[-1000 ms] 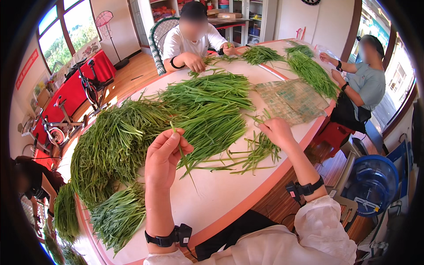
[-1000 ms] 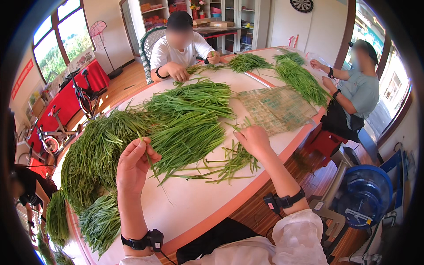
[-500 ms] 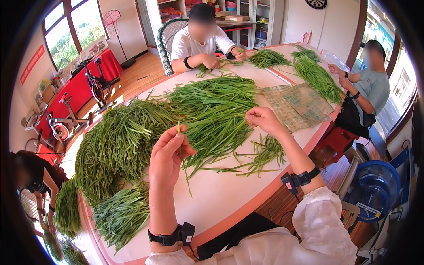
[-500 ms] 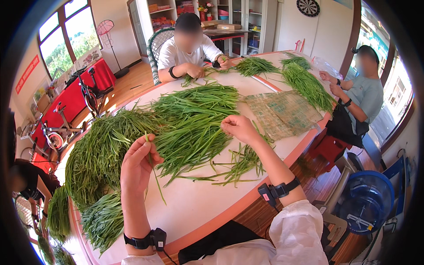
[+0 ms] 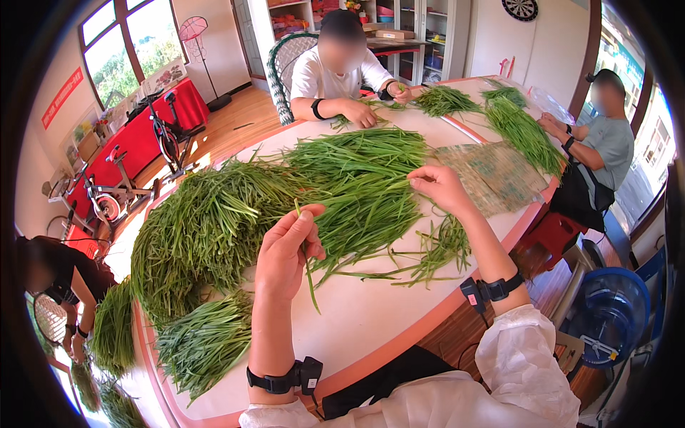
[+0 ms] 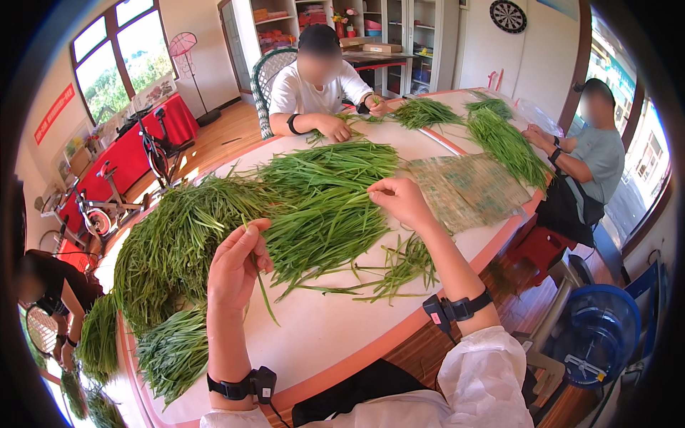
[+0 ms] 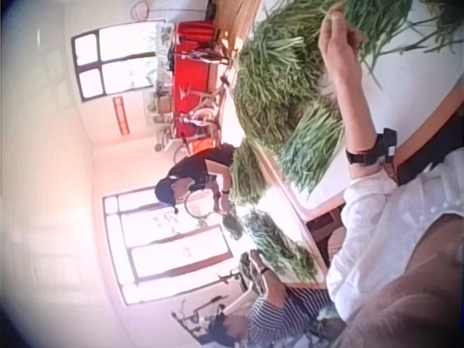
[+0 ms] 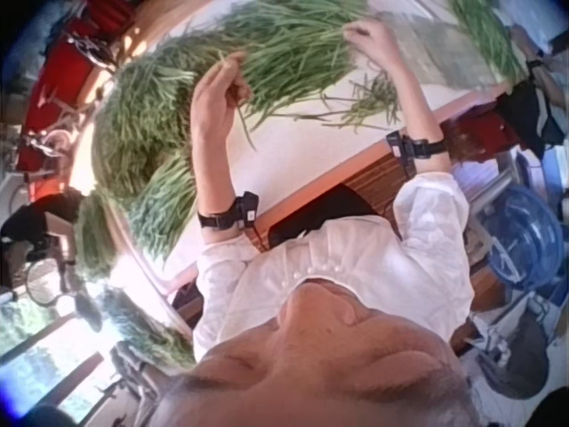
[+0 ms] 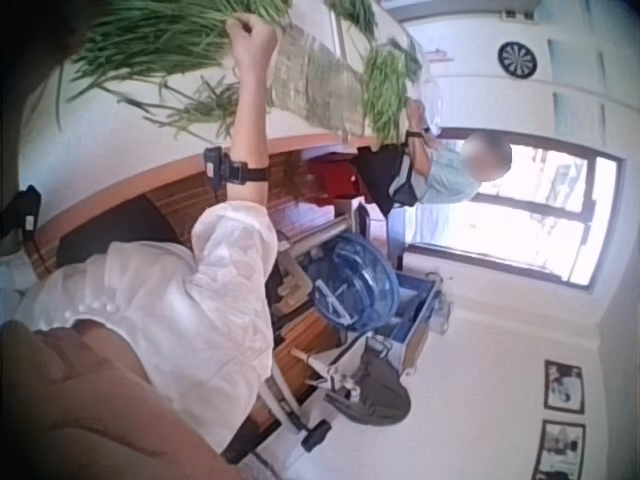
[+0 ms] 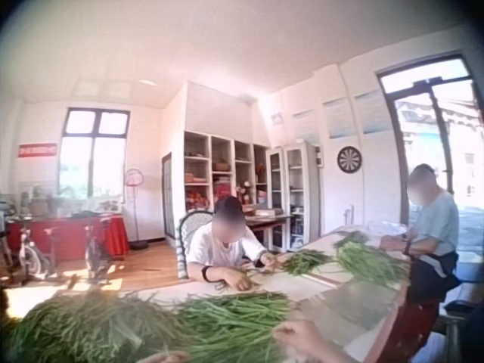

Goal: The person sorts bunches of green leaves by hand on a table, picking through them and organizing them into piles.

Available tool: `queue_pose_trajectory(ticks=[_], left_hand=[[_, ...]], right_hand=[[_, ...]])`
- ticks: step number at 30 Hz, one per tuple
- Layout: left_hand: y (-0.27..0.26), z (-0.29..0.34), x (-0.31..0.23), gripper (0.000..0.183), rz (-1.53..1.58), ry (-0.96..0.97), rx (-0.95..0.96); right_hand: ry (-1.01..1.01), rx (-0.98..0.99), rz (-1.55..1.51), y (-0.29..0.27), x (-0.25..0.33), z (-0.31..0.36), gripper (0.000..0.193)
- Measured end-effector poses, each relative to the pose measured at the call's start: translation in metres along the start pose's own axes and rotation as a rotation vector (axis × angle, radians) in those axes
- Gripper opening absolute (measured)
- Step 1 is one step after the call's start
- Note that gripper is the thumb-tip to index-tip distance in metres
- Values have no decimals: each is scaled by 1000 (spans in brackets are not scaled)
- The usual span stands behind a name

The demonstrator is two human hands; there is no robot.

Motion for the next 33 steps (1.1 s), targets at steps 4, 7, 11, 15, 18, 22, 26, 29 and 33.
queue_pose_trajectory(ticks=[4,7,11,15,18,22,26,29,33], left_hand=[[2,-2,2,25,0,-7,28],[0,-1,-2,24,-19,6,21],[-1,0,-5,24,-3,9,23],[1,1,-5,24,-4,9,58],[1,4,-7,24,-24,11,51],[9,3,0,25,6,4,114],[15,4,19,28,-14,-86,129],[31,8,50,31,-24,-176,162],[56,22,85,35,-126,-263,258]], right_hand=[[207,73,-447,5,12,10,19],[357,131,-654,-2,14,18,16],[392,179,-731,-18,8,44,13],[455,166,-589,-29,-34,66,20],[182,-1,204,-64,-51,67,22],[261,-242,-31,-98,-59,77,22],[224,-150,-406,-58,2,81,20],[198,13,-558,-11,47,86,23],[131,38,-592,23,81,90,23]])
Point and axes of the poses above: each hand's wrist, its own z-axis away from the middle knuckle, its own y-axis out of the palm, x = y × z, the point moved 9 cm from there along -z, towards the middle knuckle, and after that the axes turned 13 degrees about -x, right-handed, at the moved point
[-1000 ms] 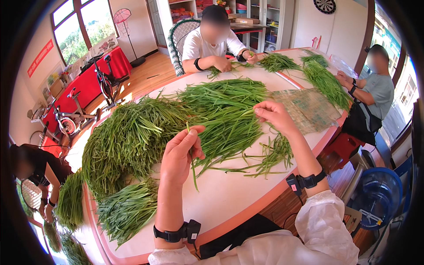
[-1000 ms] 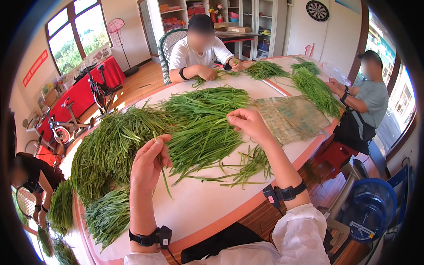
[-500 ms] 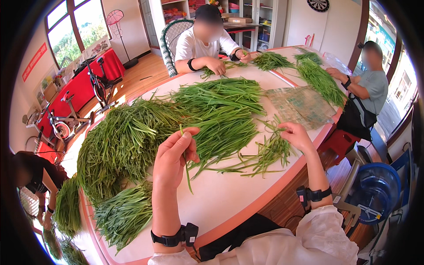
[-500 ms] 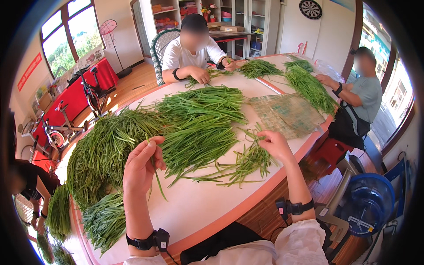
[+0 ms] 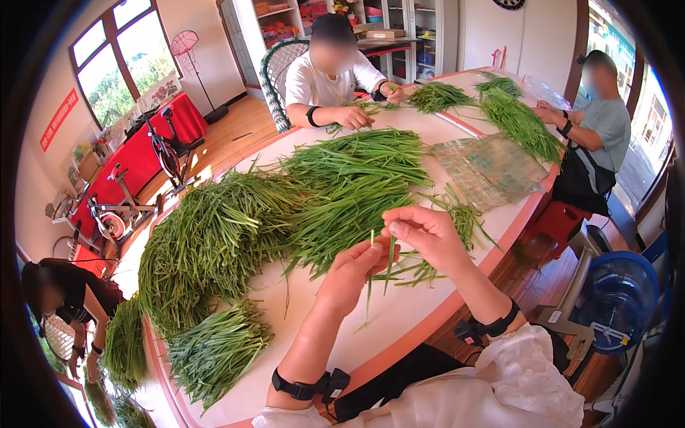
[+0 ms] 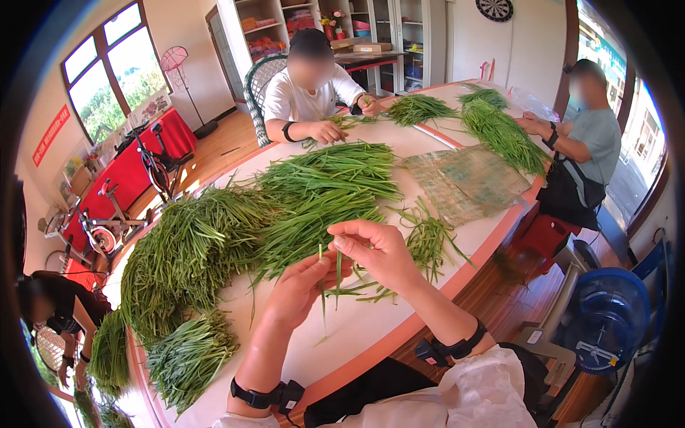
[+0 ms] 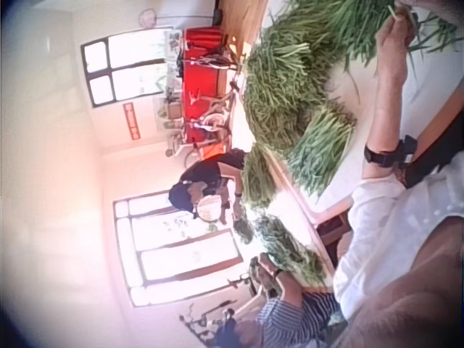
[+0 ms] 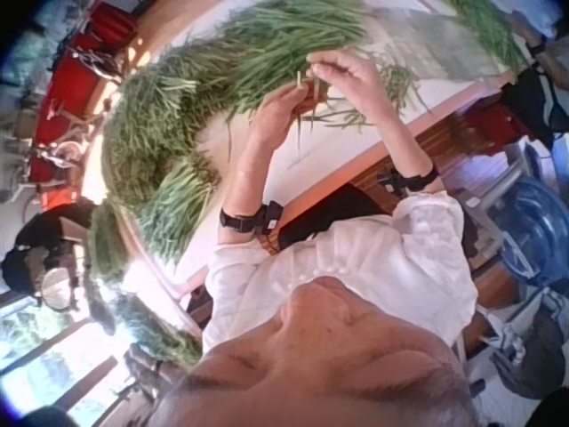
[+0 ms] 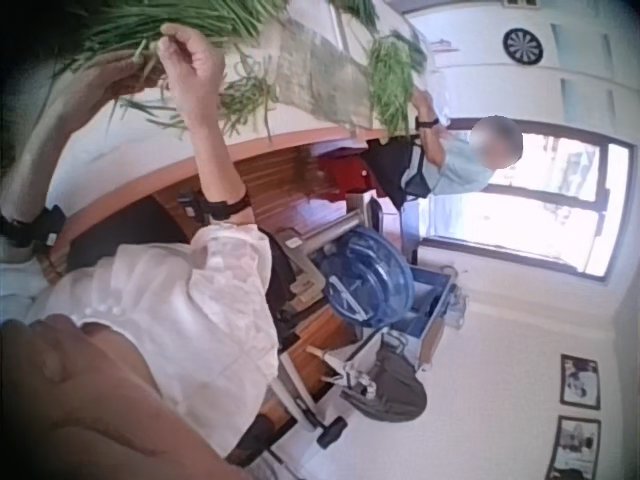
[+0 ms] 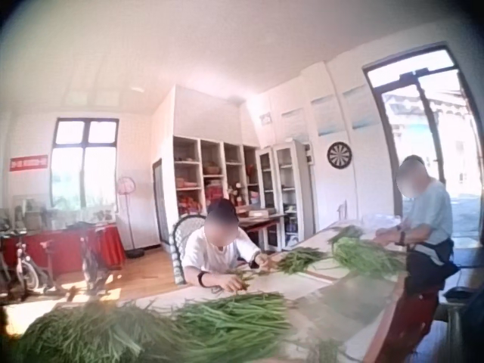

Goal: The person sorts bunches of green leaves by hand on a table, picking through them and organizing them into piles.

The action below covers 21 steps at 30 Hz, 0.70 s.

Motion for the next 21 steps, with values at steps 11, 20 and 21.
queue_pose_trajectory(ticks=[11,20,21], left_hand=[[11,6,5,24,195,-147,154],[-15,9,-35,22,103,50,22],[-19,10,-43,22,122,83,11]], right_hand=[[123,110,-58,15,-12,4,27],[-215,109,923,-43,-56,-42,20],[-314,141,1150,-48,-67,-45,19]])
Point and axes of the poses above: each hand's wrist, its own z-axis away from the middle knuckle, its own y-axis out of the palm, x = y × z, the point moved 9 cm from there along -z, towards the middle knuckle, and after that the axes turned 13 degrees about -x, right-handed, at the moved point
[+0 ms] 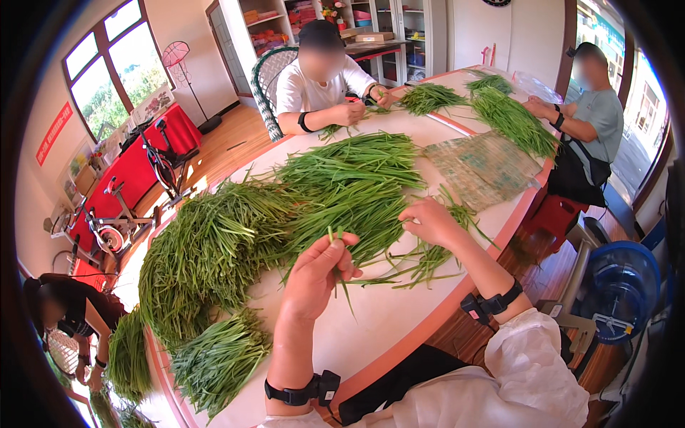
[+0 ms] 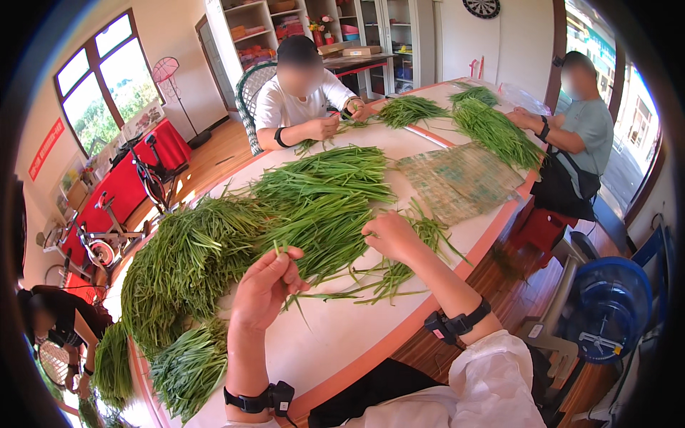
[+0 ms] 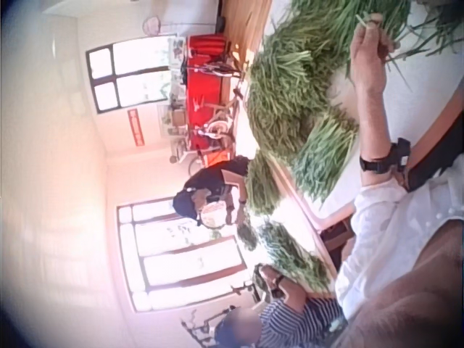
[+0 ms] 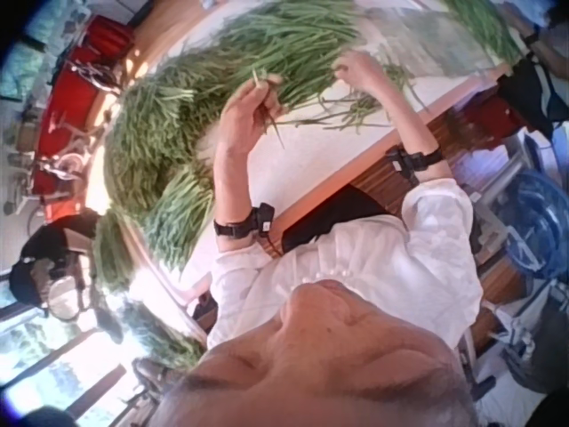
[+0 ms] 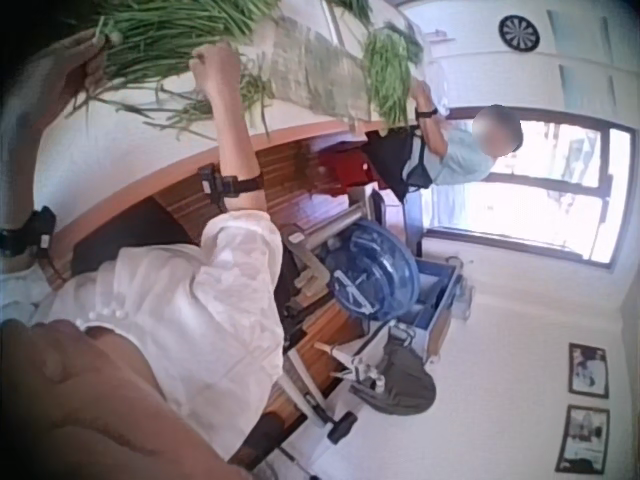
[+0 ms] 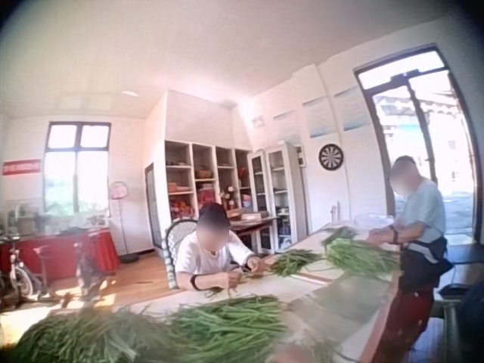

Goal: The person sorts bunches of green leaves by hand on a table, picking through them and organizing them into piles.

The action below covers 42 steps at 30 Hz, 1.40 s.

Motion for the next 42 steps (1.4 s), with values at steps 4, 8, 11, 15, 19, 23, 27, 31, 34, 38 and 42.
queue_pose_trajectory(ticks=[4,8,11,15,19,23,27,31,34,38,42], left_hand=[[-19,3,-20,24,3,74,-123],[-27,5,-29,28,-27,114,-176],[-32,6,-32,28,-50,140,-203],[-33,5,-32,27,-66,130,-224],[-33,5,-33,27,-68,121,-247],[-36,4,-29,28,-105,164,-186],[-21,-3,-20,30,-282,240,-162],[-9,0,-9,30,-428,198,-87],[-5,1,-5,28,-376,143,-34],[-7,4,-8,28,-229,86,-57],[-2,4,-3,27,-263,69,0]], right_hand=[[-4,59,-1,24,-4,4,17],[19,21,75,32,-9,-7,6],[10,-113,-10,6,2,-21,5],[-192,-88,-99,-10,26,-36,8],[-13,22,-229,-25,20,-42,16],[107,131,-558,-40,45,-33,17],[-25,139,-671,-58,90,-22,18],[-51,197,-816,-63,131,-20,21],[114,171,-1168,-59,126,-21,34],[436,142,-1373,-38,109,-8,42],[274,125,-1317,-30,120,-6,27]])
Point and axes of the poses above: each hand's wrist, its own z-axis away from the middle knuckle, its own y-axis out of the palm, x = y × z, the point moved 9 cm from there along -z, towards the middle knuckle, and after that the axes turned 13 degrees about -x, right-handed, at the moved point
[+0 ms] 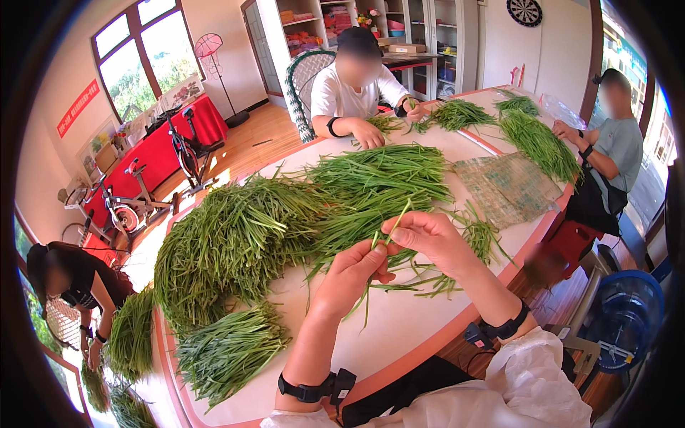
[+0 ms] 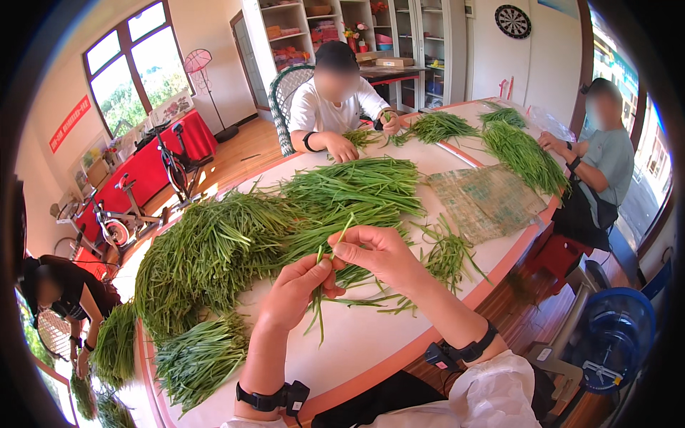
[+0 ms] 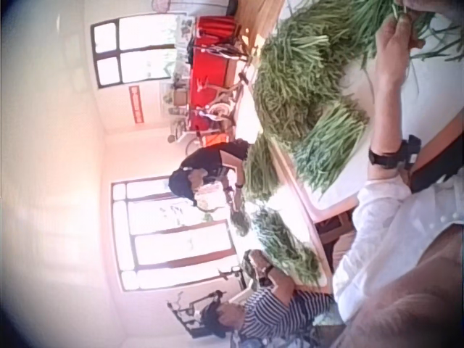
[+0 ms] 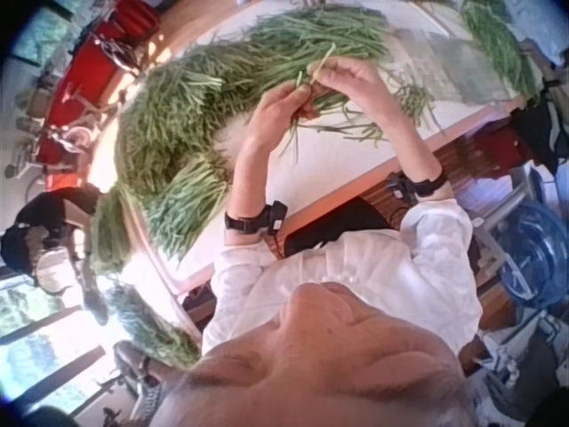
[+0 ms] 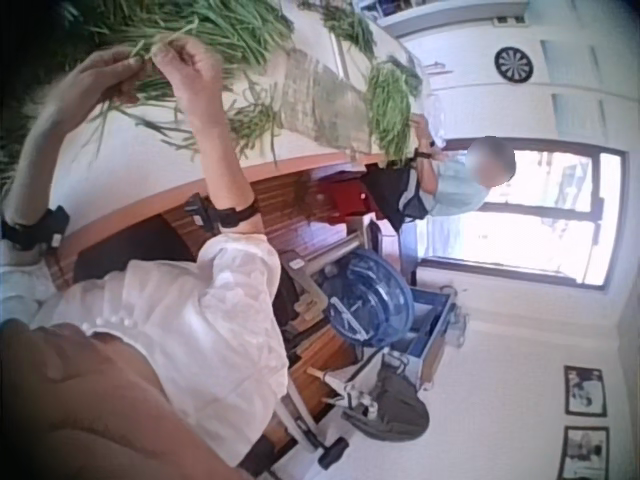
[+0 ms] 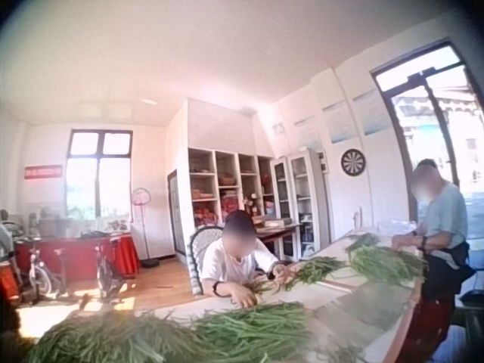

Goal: The person sorts bunches of green leaves by hand on a table, picking through them and organizing them into piles.

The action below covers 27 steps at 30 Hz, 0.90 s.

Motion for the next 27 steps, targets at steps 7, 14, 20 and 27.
queue_pose_trajectory(ticks=[7,14,20,27], left_hand=[[-32,-2,-15,33,-20,124,-191],[-16,-3,-8,32,102,99,-164],[-34,-15,-4,23,201,147,-261],[-64,8,-44,21,374,173,-365]], right_hand=[[-238,-183,388,5,17,1,16],[-338,-152,414,28,4,4,13],[-164,5,500,37,-9,11,20],[-148,-113,739,-41,-19,-2,24]])
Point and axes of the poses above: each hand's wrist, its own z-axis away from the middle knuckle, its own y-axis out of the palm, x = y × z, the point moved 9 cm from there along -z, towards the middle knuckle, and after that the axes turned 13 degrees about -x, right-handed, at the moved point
